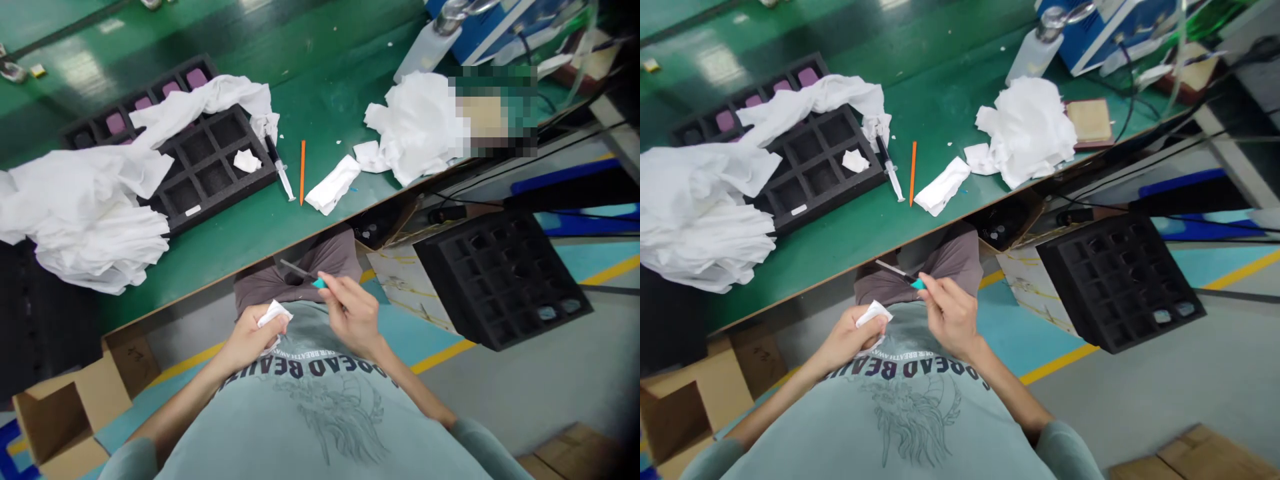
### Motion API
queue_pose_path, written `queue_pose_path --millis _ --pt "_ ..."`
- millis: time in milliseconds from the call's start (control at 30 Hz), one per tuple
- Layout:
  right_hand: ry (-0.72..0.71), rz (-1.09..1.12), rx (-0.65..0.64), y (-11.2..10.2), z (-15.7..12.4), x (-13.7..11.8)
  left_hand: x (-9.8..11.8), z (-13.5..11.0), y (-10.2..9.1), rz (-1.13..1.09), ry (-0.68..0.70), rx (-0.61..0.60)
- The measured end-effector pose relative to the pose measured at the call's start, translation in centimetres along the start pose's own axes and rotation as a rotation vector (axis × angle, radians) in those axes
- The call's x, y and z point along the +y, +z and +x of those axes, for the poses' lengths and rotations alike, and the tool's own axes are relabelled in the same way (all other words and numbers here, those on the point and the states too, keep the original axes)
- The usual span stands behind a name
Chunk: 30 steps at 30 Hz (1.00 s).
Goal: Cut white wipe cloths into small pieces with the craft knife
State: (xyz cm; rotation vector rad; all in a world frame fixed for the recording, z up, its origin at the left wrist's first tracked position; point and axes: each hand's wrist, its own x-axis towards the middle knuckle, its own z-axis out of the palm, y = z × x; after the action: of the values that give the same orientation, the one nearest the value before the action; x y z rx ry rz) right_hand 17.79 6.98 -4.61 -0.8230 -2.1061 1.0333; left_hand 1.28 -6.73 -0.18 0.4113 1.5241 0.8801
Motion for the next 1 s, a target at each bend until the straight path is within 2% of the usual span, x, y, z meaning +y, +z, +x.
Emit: queue_pose_path --millis 100,167,233,333,367,400,433,467,533,600,700,800,900,1000 --pt "0.204 -0.001 0.054 -0.3 1.3 1.4 0.8 0.5 -0.2 0.132 0.126 0.159" --pt "0.349 0.038 0.137 -0.7 1.9 2.9 2.7 1.7 -0.5 0.295 0.262 0.26" --pt "0.447 0.099 0.204 -1.1 2.3 4.5 6.0 4.1 -0.5 0.528 0.448 0.34" --pt "0.504 0.177 0.246 -1.3 2.5 5.9 12.1 9.9 0.8 0.91 0.715 0.448" --pt "0.508 0.196 0.257 -1.3 2.4 6.1 13.9 12.0 1.4 1.013 0.745 0.487" --pt "0.509 0.214 0.266 -1.3 2.2 6.1 15.6 14.0 2.1 1.122 0.713 0.504" --pt "0.511 0.23 0.277 -1.3 2.1 6.2 16.9 15.6 2.8 1.227 0.623 0.511" --pt "0.512 0.247 0.286 -1.3 1.9 6.3 17.8 16.9 3.3 1.311 0.532 0.507" --pt "0.516 0.278 0.311 -1.3 1.6 6.6 19.1 18.1 4.0 1.398 0.46 0.497" --pt "0.529 0.299 0.347 -1.5 1.4 7.2 20.2 17.9 4.3 1.437 0.497 0.499" --pt "0.549 0.317 0.382 -2.1 1.3 8.2 23.2 17.5 5.2 1.491 0.735 0.526" --pt "0.55 0.323 0.4 -3.1 1.5 8.7 27.9 19.6 7.8 1.61 0.97 0.446" --pt "0.54 0.33 0.435 -4.0 1.5 8.7 32.2 23.7 10.8 1.79 0.97 0.159" --pt "0.53 0.336 0.477 -4.4 1.2 8.9 34.4 27.5 12.8 1.894 0.918 -0.025"
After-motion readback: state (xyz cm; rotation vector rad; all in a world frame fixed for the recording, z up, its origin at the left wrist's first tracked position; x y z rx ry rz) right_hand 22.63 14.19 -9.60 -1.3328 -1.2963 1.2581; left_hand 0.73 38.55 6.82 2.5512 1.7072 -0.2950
